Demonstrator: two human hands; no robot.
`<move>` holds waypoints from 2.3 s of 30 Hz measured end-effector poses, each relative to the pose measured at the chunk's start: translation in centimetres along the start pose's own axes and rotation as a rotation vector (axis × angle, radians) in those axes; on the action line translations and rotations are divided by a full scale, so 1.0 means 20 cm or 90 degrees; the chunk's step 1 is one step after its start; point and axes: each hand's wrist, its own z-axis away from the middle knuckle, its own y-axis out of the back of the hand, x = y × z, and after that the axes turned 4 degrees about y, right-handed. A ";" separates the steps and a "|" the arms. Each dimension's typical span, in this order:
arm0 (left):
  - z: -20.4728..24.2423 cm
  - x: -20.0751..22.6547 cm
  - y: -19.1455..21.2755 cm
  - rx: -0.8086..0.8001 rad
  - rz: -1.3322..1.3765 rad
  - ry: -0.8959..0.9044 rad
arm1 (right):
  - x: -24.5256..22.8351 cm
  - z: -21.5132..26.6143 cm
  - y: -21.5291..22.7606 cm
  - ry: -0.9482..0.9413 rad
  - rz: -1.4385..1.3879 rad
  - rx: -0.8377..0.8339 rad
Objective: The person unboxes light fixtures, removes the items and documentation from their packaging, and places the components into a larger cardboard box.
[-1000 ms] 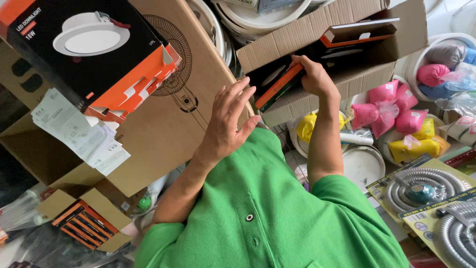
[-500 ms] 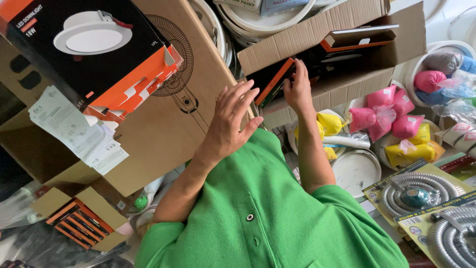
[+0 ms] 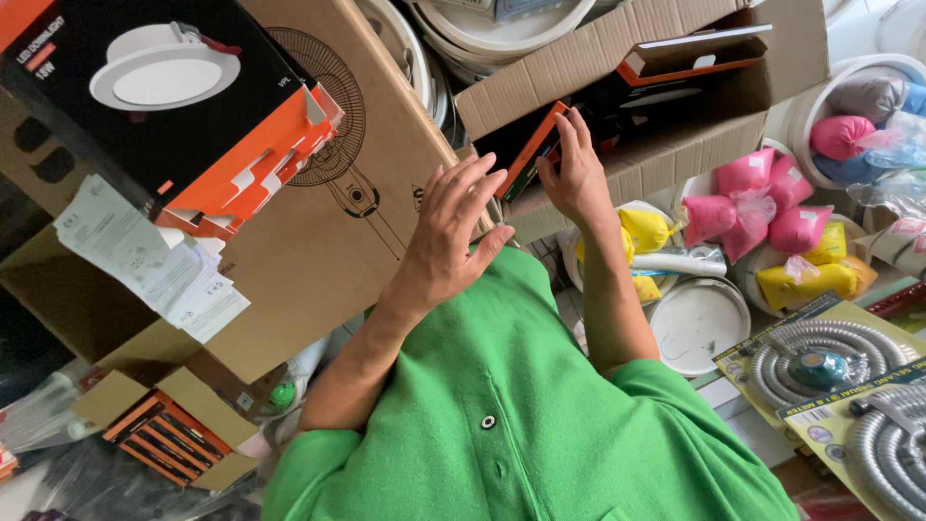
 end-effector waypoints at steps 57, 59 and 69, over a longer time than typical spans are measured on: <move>0.71 -0.49 0.86 0.559 0.191 0.039 | -1.53 -0.40 -0.45 0.221 -0.162 0.159; 0.73 -0.47 0.86 0.572 0.184 0.051 | -1.57 -0.37 -0.43 0.231 -0.202 0.148; 0.76 -0.42 0.88 0.584 0.359 0.010 | -1.56 -0.27 -0.39 0.213 -0.446 0.126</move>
